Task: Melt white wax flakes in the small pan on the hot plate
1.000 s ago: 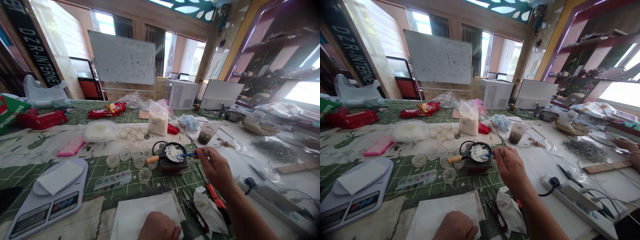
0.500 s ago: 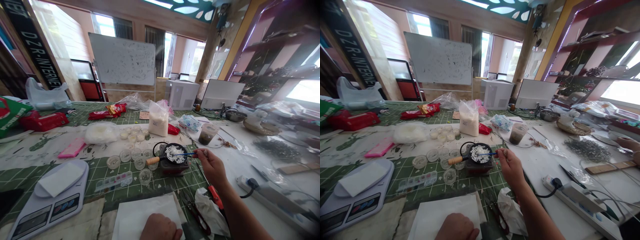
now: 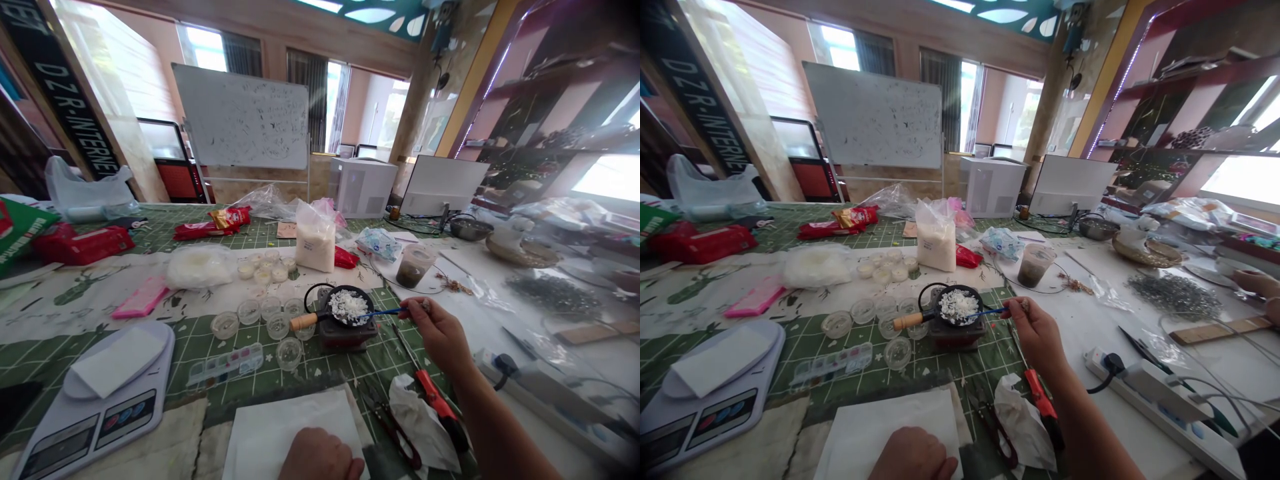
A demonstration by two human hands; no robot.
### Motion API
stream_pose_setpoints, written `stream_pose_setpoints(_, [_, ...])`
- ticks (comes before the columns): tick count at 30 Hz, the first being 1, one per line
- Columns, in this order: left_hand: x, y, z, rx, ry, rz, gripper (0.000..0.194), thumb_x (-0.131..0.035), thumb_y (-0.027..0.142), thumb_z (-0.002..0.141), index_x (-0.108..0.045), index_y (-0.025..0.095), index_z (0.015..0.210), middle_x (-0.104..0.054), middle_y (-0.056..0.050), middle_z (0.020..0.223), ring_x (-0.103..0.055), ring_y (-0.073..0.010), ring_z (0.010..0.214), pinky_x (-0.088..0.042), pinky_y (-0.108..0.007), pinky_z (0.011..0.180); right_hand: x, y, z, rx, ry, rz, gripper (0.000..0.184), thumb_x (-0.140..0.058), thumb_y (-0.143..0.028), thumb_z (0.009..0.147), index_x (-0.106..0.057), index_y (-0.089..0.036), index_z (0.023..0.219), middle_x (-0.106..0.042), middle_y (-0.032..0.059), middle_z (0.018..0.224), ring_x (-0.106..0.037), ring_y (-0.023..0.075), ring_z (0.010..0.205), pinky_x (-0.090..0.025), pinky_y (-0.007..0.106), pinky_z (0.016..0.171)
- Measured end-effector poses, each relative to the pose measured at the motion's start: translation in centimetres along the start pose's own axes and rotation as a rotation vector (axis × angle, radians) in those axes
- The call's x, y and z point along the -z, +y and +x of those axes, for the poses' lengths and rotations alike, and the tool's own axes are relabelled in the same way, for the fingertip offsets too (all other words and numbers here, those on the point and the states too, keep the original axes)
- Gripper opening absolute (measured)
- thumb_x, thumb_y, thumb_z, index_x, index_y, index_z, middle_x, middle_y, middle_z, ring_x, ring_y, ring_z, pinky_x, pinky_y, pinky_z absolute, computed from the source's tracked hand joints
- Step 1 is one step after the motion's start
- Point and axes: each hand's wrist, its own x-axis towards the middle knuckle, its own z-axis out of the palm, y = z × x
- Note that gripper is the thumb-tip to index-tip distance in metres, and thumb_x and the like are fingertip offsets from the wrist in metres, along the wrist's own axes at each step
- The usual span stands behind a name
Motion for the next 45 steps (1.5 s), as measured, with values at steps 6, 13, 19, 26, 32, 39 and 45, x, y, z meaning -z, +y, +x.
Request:
stream_pose_setpoints(6, [1.3, 0.5, -0.3, 0.018, -0.085, 0.082, 0.038, -0.041, 0.030, 0.097, -0.072, 0.015, 0.079, -0.072, -0.010, 0.075, -0.068, -0.0251, 0.067, -0.044, -0.028, 0.056, 0.7, 0.4, 1.1, 0.021, -0.095, -0.023, 0.035, -0.052, -0.051, 0.087, -0.068, -0.020, 0.086, -0.071, 0.0031, 0.070, -0.064, 0.0197, 0.069, -0.046, 0.030, 0.066])
stream_pose_setpoints(13, [0.2, 0.2, 0.0, 0.014, -0.044, 0.086, 0.037, -0.042, 0.030, 0.095, -0.072, 0.015, 0.078, -0.071, -0.011, 0.072, -0.067, -0.0256, 0.066, -0.042, -0.028, 0.055, -0.6, 1.2, 1.7, 0.001, 0.085, -0.044, 0.040, -0.051, -0.055, 0.085, -0.068, -0.019, 0.091, -0.073, 0.0057, 0.076, -0.065, 0.0211, 0.073, -0.047, 0.032, 0.071])
stream_pose_setpoints(19, [0.2, 0.3, 0.1, 0.016, -0.033, 0.068, 0.037, -0.043, 0.028, 0.095, -0.071, 0.015, 0.075, -0.070, -0.010, 0.070, -0.067, -0.0244, 0.064, -0.041, -0.028, 0.055, -1.9, 1.5, 1.1, -0.037, 0.003, 0.152, 0.040, -0.057, -0.056, 0.083, -0.068, -0.019, 0.089, -0.073, 0.0055, 0.073, -0.067, 0.0208, 0.072, -0.049, 0.032, 0.072])
stream_pose_setpoints(26, [-0.3, -0.1, -0.1, 0.004, 0.014, 0.019, 0.039, -0.042, 0.035, 0.097, -0.069, 0.017, 0.075, -0.068, -0.008, 0.069, -0.065, -0.0217, 0.065, -0.043, -0.028, 0.061, -2.1, 1.0, 1.7, -0.006, -0.017, 0.130, 0.037, -0.058, -0.054, 0.083, -0.068, -0.019, 0.084, -0.072, 0.0048, 0.070, -0.065, 0.0203, 0.070, -0.048, 0.032, 0.071])
stream_pose_setpoints(32, [0.3, 0.2, -0.2, -0.003, -0.027, 0.058, 0.037, -0.041, 0.029, 0.096, -0.071, 0.015, 0.078, -0.070, -0.011, 0.071, -0.067, -0.0260, 0.065, -0.041, -0.029, 0.054, -3.9, 1.2, 2.9, 0.010, 0.062, 0.136, 0.039, -0.053, -0.054, 0.085, -0.067, -0.018, 0.088, -0.073, 0.0062, 0.075, -0.064, 0.0209, 0.074, -0.047, 0.033, 0.074])
stream_pose_setpoints(39, [0.3, 0.3, -0.2, -0.001, -0.006, 0.063, 0.035, -0.043, 0.029, 0.096, -0.070, 0.016, 0.078, -0.071, -0.010, 0.072, -0.067, -0.0234, 0.065, -0.045, -0.028, 0.058, -4.4, 0.7, 2.5, 0.048, 0.032, 0.145, 0.035, -0.050, -0.050, 0.088, -0.066, -0.019, 0.086, -0.072, 0.0049, 0.073, -0.063, 0.0200, 0.072, -0.047, 0.033, 0.075])
stream_pose_setpoints(45, [0.8, 0.5, -0.3, 0.021, -0.047, 0.091, 0.036, -0.043, 0.031, 0.095, -0.073, 0.014, 0.085, -0.073, -0.013, 0.080, -0.070, -0.0278, 0.073, -0.047, -0.029, 0.058, -4.7, 0.4, 1.6, 0.082, -0.083, 0.168, 0.032, -0.054, -0.048, 0.087, -0.067, -0.019, 0.089, -0.073, 0.0047, 0.074, -0.067, 0.0208, 0.075, -0.049, 0.033, 0.075])
